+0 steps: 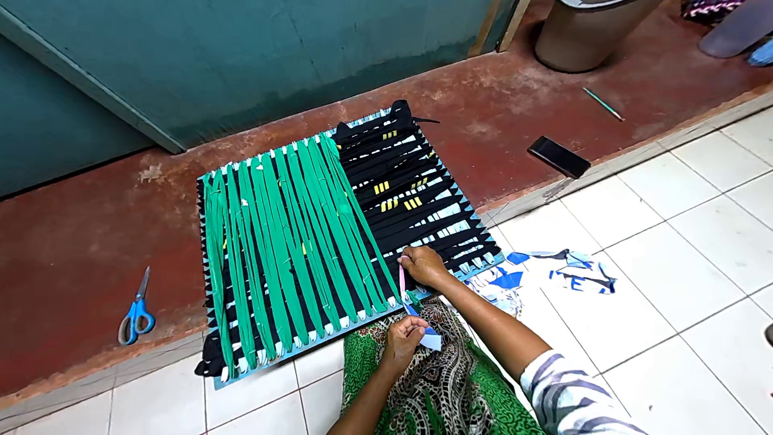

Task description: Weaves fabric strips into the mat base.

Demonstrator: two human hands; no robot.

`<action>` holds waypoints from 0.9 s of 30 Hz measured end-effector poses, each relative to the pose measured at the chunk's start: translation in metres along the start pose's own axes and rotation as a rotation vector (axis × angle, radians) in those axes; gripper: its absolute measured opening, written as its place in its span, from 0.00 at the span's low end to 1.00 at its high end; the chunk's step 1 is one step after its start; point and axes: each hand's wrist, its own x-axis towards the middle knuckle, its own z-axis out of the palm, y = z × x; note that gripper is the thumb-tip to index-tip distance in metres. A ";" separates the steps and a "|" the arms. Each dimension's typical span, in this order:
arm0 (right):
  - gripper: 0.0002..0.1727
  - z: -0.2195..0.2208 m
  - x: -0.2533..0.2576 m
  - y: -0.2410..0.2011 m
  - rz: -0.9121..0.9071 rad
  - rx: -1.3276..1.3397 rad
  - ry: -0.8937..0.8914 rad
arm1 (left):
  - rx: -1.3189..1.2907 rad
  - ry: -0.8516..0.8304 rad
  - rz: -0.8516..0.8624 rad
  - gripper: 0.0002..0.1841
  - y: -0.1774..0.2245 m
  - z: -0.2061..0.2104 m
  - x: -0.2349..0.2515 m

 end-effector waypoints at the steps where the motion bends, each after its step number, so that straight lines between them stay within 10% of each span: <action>1: 0.20 0.000 0.001 0.000 0.000 -0.002 -0.003 | -0.003 -0.010 -0.001 0.09 0.003 0.001 -0.001; 8: 0.18 -0.003 0.015 0.014 -0.028 0.100 -0.053 | 0.085 -0.227 0.228 0.11 0.059 -0.014 0.013; 15: 0.08 -0.022 0.020 0.024 -0.061 0.263 -0.169 | -0.057 0.042 0.434 0.14 0.105 -0.037 0.091; 24: 0.03 -0.064 0.005 0.045 -0.077 0.661 -0.292 | 0.117 -0.308 0.060 0.32 0.124 -0.026 0.140; 27: 0.03 -0.063 0.000 0.051 -0.040 0.778 -0.315 | 0.102 -0.493 -0.168 0.24 0.122 -0.022 0.142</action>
